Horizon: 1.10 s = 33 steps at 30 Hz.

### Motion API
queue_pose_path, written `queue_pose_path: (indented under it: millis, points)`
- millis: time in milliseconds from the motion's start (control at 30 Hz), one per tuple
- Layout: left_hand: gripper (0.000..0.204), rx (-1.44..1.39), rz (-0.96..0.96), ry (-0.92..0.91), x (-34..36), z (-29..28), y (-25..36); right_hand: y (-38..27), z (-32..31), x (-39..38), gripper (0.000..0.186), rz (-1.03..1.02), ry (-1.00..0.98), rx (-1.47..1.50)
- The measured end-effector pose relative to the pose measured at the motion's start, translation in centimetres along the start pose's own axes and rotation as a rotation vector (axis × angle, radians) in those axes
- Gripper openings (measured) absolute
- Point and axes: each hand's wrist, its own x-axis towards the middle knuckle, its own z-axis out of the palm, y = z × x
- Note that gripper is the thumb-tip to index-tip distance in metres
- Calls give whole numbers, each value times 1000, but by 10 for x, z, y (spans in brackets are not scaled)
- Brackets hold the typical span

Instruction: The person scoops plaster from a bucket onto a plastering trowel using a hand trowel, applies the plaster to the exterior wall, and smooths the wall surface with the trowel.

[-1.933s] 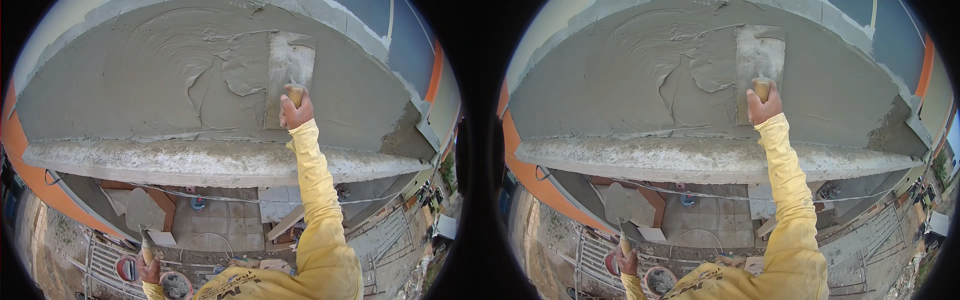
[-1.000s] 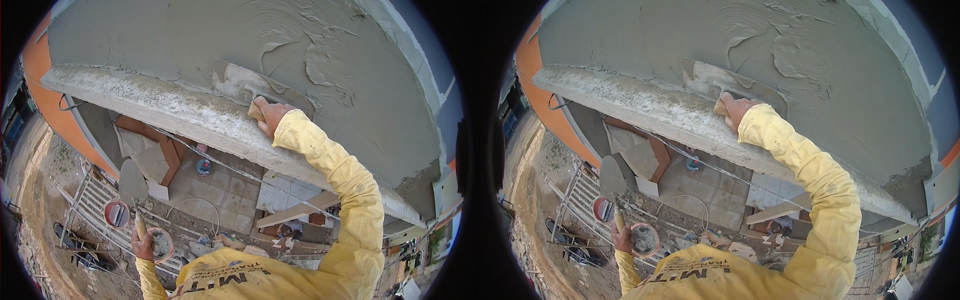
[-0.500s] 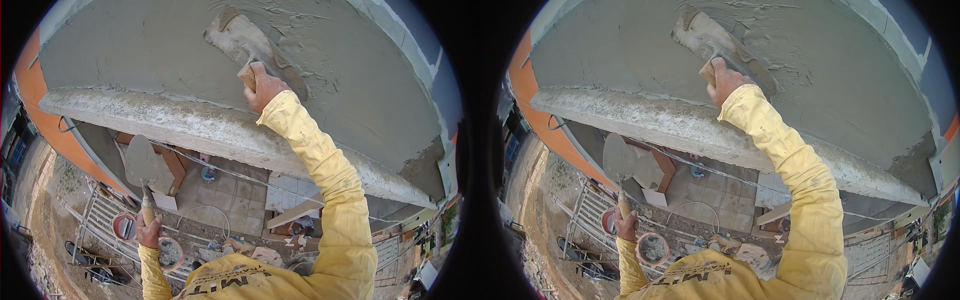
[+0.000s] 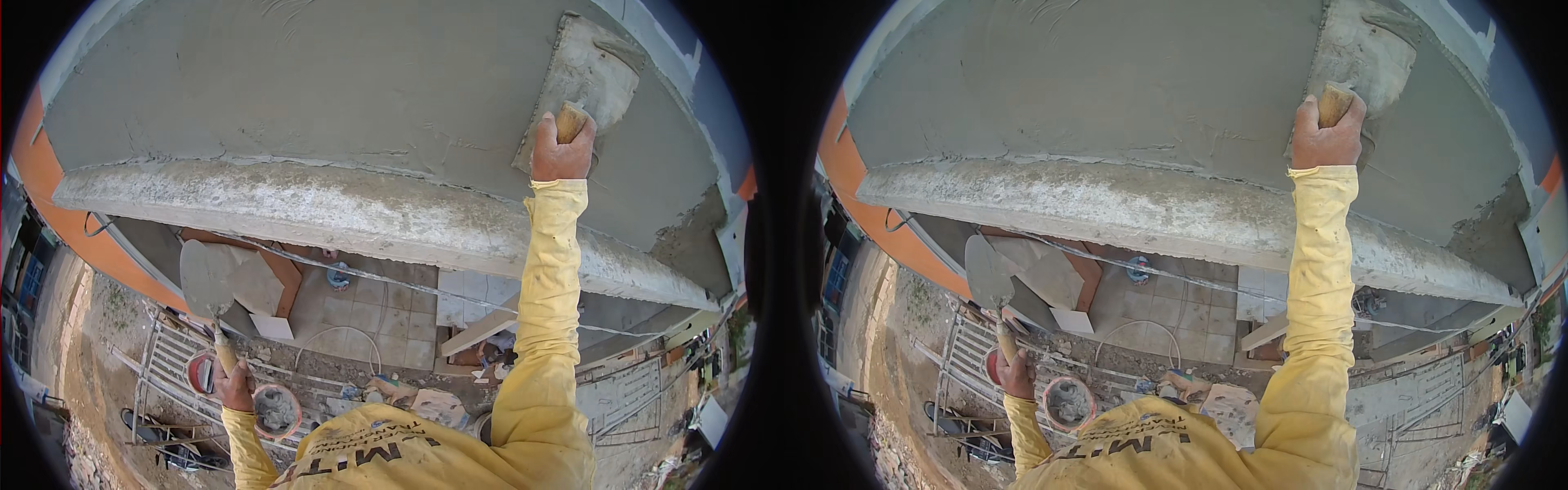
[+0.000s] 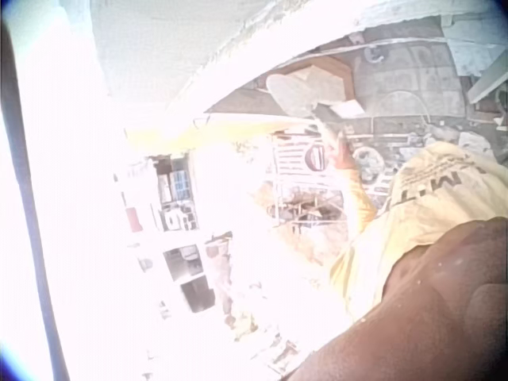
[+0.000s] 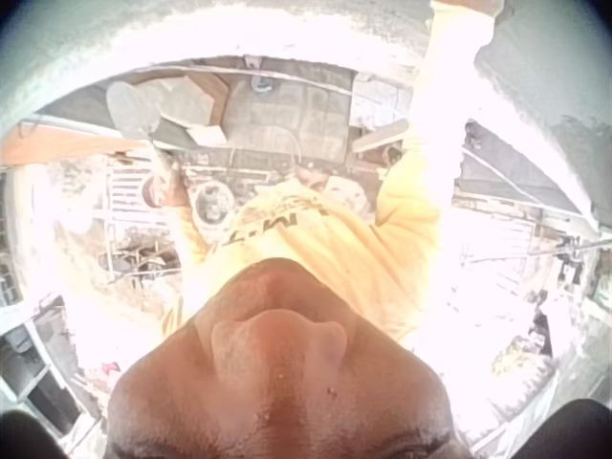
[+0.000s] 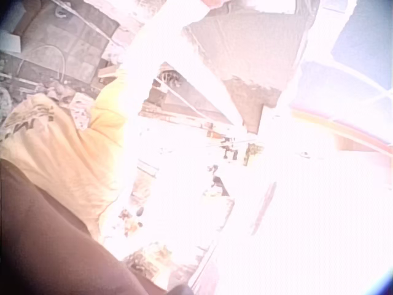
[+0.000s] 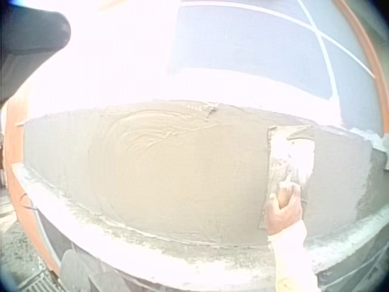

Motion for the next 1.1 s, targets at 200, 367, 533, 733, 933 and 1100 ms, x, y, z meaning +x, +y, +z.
queue_pose_path:
  millis: [200, 367, 533, 733, 933, 1100]
  points:
    - [16, 80, -77, 12, -17, -9, -27, 27, -42, -21, 45, -200, -102, -89]
    - [12, 54, -189, 53, -21, 2, -35, 20, -54, -32, 45, -372, -656, -140]
    - [11, 64, -137, -1, -17, -1, -50, -26, -17, -43, 47, -457, -1307, -347]
    - [11, 50, -132, 7, -23, 6, -51, -39, 15, -54, 46, -445, -1458, -398]
    - [13, 1, -161, -17, -6, 7, -53, -70, 32, -26, 49, -401, -1216, -285]
    - [17, 5, -103, -74, 1, 7, -44, -67, 19, 39, 47, -309, -735, -137]
